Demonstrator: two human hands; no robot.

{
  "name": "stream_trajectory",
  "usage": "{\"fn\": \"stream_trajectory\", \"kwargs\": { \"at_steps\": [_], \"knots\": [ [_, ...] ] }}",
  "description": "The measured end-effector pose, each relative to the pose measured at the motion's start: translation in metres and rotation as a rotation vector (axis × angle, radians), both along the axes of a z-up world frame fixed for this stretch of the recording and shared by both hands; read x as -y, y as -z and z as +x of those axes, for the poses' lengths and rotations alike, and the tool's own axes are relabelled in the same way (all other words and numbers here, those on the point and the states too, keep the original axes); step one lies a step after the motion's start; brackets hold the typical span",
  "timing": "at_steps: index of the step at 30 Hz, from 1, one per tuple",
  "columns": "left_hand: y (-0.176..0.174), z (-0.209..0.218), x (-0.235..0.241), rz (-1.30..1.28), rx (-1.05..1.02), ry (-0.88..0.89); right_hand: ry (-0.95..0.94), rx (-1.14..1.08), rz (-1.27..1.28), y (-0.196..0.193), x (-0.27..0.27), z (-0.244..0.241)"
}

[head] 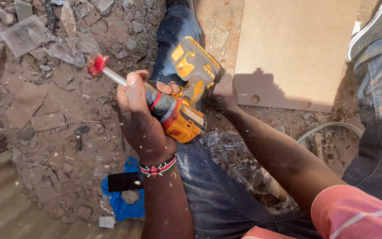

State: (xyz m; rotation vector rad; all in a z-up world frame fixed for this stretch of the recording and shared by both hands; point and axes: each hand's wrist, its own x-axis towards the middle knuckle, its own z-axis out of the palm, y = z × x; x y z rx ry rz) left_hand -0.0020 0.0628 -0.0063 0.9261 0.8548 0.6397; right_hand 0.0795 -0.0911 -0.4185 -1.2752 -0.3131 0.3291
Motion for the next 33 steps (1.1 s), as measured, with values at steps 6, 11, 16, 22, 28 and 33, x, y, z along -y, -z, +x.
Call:
{"fn": "stream_trajectory", "kwargs": {
  "at_steps": [6, 11, 16, 22, 28, 33],
  "knots": [
    [0.006, -0.002, 0.005, -0.014, 0.059, 0.045, -0.200, -0.412, -0.887, -0.157, -0.028, 0.013],
    [0.010, 0.000, 0.004, -0.044, 0.098, 0.045, -0.322, -0.205, -0.802, -0.081, -0.003, 0.015],
    [0.009, 0.002, 0.004, -0.066, 0.104, 0.052, -0.476, -0.162, -0.135, -0.096, 0.030, -0.004],
    [0.009, 0.004, 0.005, -0.049, 0.018, 0.052, -0.454, -1.172, 0.038, -0.080, 0.050, -0.040],
    [0.007, 0.006, 0.011, -0.077, 0.058, 0.061, -0.474, -1.138, 0.060, -0.098, 0.046, -0.053],
    [0.006, 0.005, 0.014, -0.099, 0.073, 0.048, -0.494, -1.192, -0.135, -0.106, 0.056, -0.051]
  ]
}}
